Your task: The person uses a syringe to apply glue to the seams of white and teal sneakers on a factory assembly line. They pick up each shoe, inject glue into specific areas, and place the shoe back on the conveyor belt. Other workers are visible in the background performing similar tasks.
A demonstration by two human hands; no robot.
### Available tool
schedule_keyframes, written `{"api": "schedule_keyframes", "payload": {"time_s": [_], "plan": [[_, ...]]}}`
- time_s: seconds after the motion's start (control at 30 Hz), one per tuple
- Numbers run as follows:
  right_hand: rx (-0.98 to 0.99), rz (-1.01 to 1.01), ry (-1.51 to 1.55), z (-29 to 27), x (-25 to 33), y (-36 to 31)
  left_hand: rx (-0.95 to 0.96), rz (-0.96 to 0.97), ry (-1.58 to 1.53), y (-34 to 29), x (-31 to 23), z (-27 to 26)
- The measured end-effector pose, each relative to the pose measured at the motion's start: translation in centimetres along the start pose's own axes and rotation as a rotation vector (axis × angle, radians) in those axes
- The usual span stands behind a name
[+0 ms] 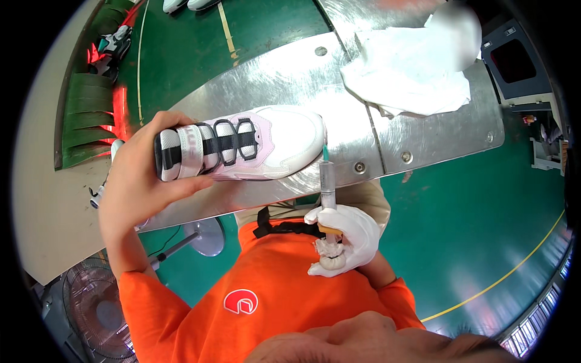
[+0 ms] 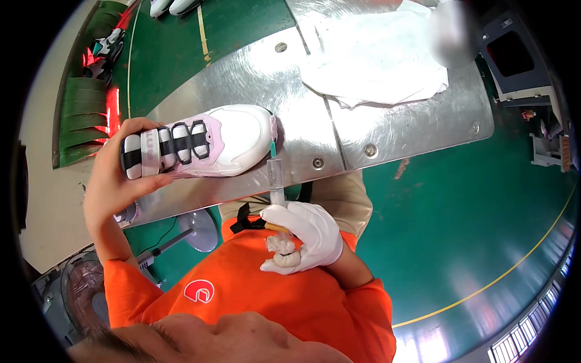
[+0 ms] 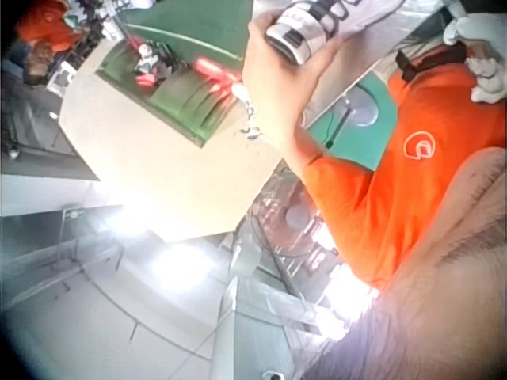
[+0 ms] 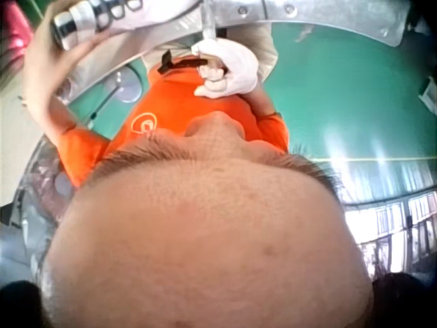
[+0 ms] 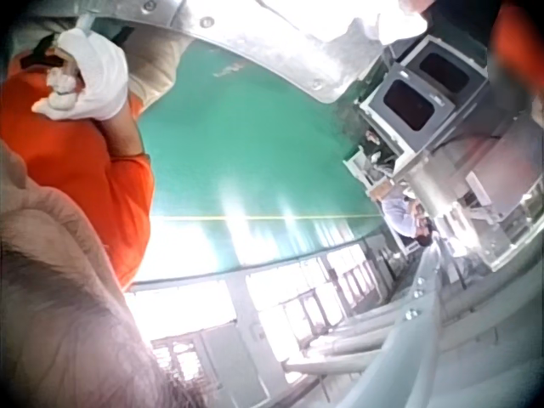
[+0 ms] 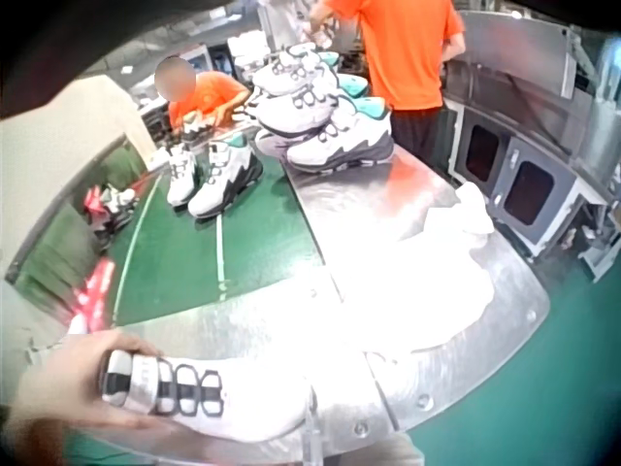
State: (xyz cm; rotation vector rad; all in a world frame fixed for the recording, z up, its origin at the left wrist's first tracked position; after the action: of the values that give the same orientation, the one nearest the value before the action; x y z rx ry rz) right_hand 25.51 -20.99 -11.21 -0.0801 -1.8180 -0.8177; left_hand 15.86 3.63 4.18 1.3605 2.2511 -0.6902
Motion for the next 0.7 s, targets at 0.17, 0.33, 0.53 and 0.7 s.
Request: {"api": "schedule_keyframes", "payload": {"time_s": [0.17, 0.33, 0.53, 0.7], "plan": [[-0.016, 0.057, 0.065, 0.5, -0.3, -1.5, 0.513, 0.143, -0.170, 2.2, -0.4, -3.0], [-0.017, 0.101, 0.038, -0.3, -0.3, -1.4, 0.669, 0.141, -0.053, 9.7, -3.5, 1.4], [-0.041, 0.338, 0.489, -0.2, 0.4, -2.4, 1.024, 0.244, 0.020, 13.4, -2.2, 8.9], [-0.084, 0.239, 0.634, -2.0, 1.1, -1.1, 0.802, 0.360, -0.165, 12.0, -2.1, 8.3]]}}
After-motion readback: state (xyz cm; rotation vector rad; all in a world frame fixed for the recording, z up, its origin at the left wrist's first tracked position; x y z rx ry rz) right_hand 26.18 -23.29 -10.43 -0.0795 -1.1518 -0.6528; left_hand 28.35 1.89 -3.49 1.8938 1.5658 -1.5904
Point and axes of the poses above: each hand's wrist, its own y-axis towards the middle knuckle, its own z-axis out of the palm, x = y × z, the point moved 4 cm from there along y, towards the middle knuckle, and after that the axes turned 9 degrees about -y, right-handed, at the moved point
